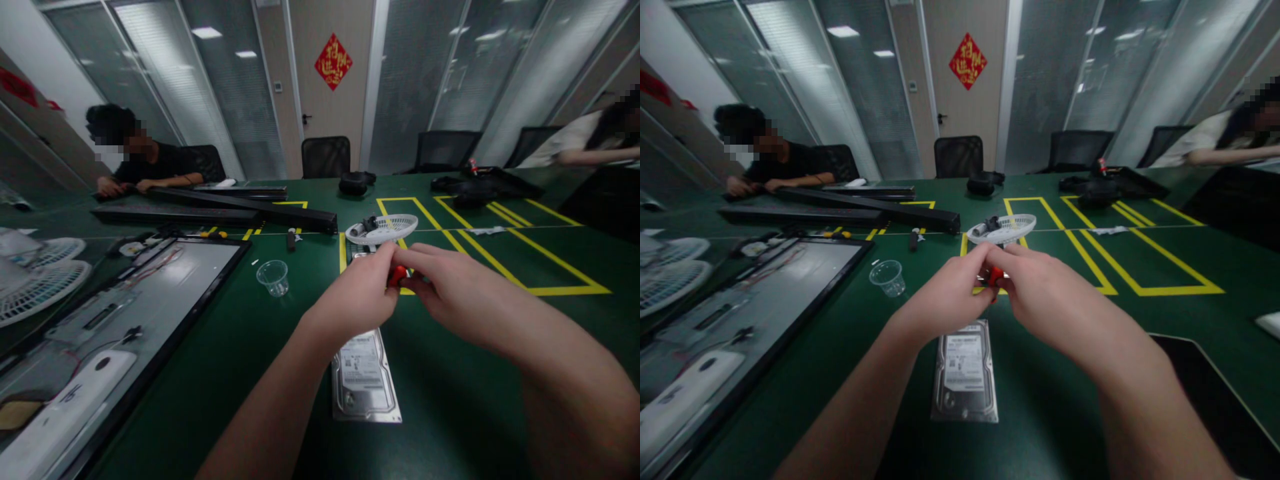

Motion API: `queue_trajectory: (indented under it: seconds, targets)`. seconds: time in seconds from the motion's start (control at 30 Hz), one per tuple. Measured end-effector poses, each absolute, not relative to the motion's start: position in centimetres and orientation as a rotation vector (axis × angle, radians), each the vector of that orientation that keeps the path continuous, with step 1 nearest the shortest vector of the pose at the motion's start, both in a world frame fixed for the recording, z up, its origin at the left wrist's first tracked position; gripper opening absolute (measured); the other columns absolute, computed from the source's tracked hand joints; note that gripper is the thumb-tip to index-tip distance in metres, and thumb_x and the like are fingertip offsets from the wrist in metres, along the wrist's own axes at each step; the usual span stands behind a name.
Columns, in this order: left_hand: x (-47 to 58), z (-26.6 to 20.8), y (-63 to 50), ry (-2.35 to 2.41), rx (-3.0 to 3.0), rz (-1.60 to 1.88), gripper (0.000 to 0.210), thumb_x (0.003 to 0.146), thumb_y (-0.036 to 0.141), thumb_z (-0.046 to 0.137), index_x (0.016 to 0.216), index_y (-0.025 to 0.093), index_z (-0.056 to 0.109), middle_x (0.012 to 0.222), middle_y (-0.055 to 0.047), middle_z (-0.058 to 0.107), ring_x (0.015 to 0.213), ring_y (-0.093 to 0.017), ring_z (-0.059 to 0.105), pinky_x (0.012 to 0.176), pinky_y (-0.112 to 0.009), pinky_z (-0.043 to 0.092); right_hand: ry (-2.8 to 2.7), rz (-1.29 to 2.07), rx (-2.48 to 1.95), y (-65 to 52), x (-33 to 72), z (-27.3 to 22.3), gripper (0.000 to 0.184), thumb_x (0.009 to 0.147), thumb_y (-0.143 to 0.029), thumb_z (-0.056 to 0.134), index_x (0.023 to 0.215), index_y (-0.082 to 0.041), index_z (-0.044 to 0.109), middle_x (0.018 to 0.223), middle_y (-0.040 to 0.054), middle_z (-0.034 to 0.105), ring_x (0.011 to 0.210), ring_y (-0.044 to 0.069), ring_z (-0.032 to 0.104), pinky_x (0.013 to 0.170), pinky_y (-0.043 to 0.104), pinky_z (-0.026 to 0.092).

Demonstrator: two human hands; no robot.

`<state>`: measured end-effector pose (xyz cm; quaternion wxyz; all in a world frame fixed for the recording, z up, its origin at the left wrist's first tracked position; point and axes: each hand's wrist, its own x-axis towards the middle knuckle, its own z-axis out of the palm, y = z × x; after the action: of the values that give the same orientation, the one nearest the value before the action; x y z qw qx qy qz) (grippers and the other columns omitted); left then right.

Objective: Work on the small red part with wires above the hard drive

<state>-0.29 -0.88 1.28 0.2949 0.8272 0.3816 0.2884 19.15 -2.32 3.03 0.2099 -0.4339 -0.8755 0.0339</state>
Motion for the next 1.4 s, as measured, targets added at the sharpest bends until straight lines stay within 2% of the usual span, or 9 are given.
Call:
queue_trajectory:
  seconds: [0.07, 0.27, 0.5, 0.63, 0.73, 0.97, 1.03, 1.23, 1.4]
  targets:
    - [-0.2, 1.18, -0.84, 1.018, 2.207, 0.774, 0.027, 0.092, 0.009, 0.062, 0.117, 0.02, 0.058, 0.123, -0.014, 0.076, 0.114, -0.032, 0.073, 0.094, -0.046, 0.06, -2.419, 0.074, -1.229, -2.21, 19.14, 2.9, 0.036, 0.092, -0.002, 0.055, 0.113, -0.023, 0.075, 0.115, 0.0082, 0.081, 0.1, 0.026, 0.076, 0.086, 0.038, 0.054]
    - [-0.1, 1.2, -0.8, 1.049, 2.192, 0.779, 0.024, 0.093, 0.014, 0.065, 0.115, 0.02, 0.061, 0.121, -0.013, 0.077, 0.111, -0.03, 0.074, 0.097, -0.047, 0.061, -2.387, 0.022, -1.436, -1.97, 19.23, 2.48, 0.019, 0.105, -0.032, 0.065, 0.115, -0.021, 0.077, 0.104, 0.0109, 0.083, 0.08, 0.026, 0.074, 0.066, 0.036, 0.051]
    - [-0.29, 1.31, -0.82, 1.047, 2.195, 0.763, 0.024, 0.093, 0.011, 0.064, 0.115, 0.021, 0.058, 0.119, -0.013, 0.077, 0.11, -0.031, 0.074, 0.093, -0.045, 0.061, -2.438, 0.072, -1.26, -2.17, 19.23, 2.76, 0.038, 0.097, -0.004, 0.054, 0.125, -0.023, 0.073, 0.122, 0.0103, 0.078, 0.105, 0.027, 0.075, 0.088, 0.04, 0.054]
    - [-0.04, 1.02, -0.87, 1.038, 2.209, 0.788, 0.028, 0.09, 0.014, 0.069, 0.116, 0.02, 0.06, 0.121, -0.013, 0.077, 0.111, -0.031, 0.074, 0.094, -0.045, 0.061, -2.415, 0.091, -1.441, -2.07, 18.9, 2.8, 0.02, 0.104, -0.024, 0.062, 0.119, -0.02, 0.075, 0.111, 0.0123, 0.081, 0.091, 0.029, 0.075, 0.076, 0.04, 0.052]
    - [-0.01, 1.0, -0.9, 1.067, 2.23, 0.776, 0.031, 0.088, 0.009, 0.064, 0.117, 0.02, 0.061, 0.12, -0.013, 0.077, 0.11, -0.031, 0.073, 0.094, -0.045, 0.06, -2.39, 0.08, -1.517, -2.12, 18.67, 2.77, 0.022, 0.104, -0.035, 0.068, 0.119, -0.02, 0.075, 0.104, 0.0114, 0.082, 0.084, 0.029, 0.074, 0.07, 0.039, 0.05]
    - [-0.13, 1.23, -0.78, 1.043, 2.169, 0.792, 0.023, 0.094, 0.012, 0.062, 0.115, 0.021, 0.058, 0.118, -0.012, 0.076, 0.108, -0.029, 0.074, 0.089, -0.041, 0.06, -2.447, 0.056, -1.222, -1.99, 18.89, 2.67, 0.03, 0.097, -0.004, 0.057, 0.115, -0.022, 0.073, 0.113, 0.0092, 0.08, 0.095, 0.025, 0.074, 0.08, 0.036, 0.052]
    - [-0.04, 1.14, -0.72, 1.028, 2.173, 0.801, 0.025, 0.092, 0.012, 0.063, 0.114, 0.021, 0.057, 0.119, -0.013, 0.076, 0.11, -0.03, 0.074, 0.089, -0.041, 0.061, -2.458, 0.037, -1.249, -1.81, 18.95, 2.62, 0.028, 0.096, -0.005, 0.057, 0.111, -0.021, 0.074, 0.113, 0.01, 0.08, 0.095, 0.026, 0.074, 0.08, 0.037, 0.052]
    - [-0.02, 1.21, -0.74, 1.071, 2.218, 0.76, 0.026, 0.088, 0.01, 0.063, 0.11, 0.021, 0.056, 0.116, -0.013, 0.076, 0.105, -0.03, 0.073, 0.091, -0.046, 0.06, -2.406, 0.058, -1.474, -1.8, 18.93, 2.55, 0.019, 0.105, -0.032, 0.067, 0.115, -0.019, 0.076, 0.101, 0.0111, 0.081, 0.08, 0.027, 0.071, 0.067, 0.038, 0.047]
    - [-0.23, 1.42, -0.89, 1.037, 2.178, 0.776, 0.028, 0.091, 0.008, 0.061, 0.117, 0.021, 0.058, 0.12, -0.013, 0.076, 0.11, -0.029, 0.074, 0.092, -0.043, 0.061, -2.439, 0.132, -1.253, -2.1, 19.06, 2.73, 0.028, 0.1, -0.009, 0.059, 0.12, -0.022, 0.073, 0.115, 0.0089, 0.08, 0.098, 0.026, 0.074, 0.08, 0.037, 0.052]
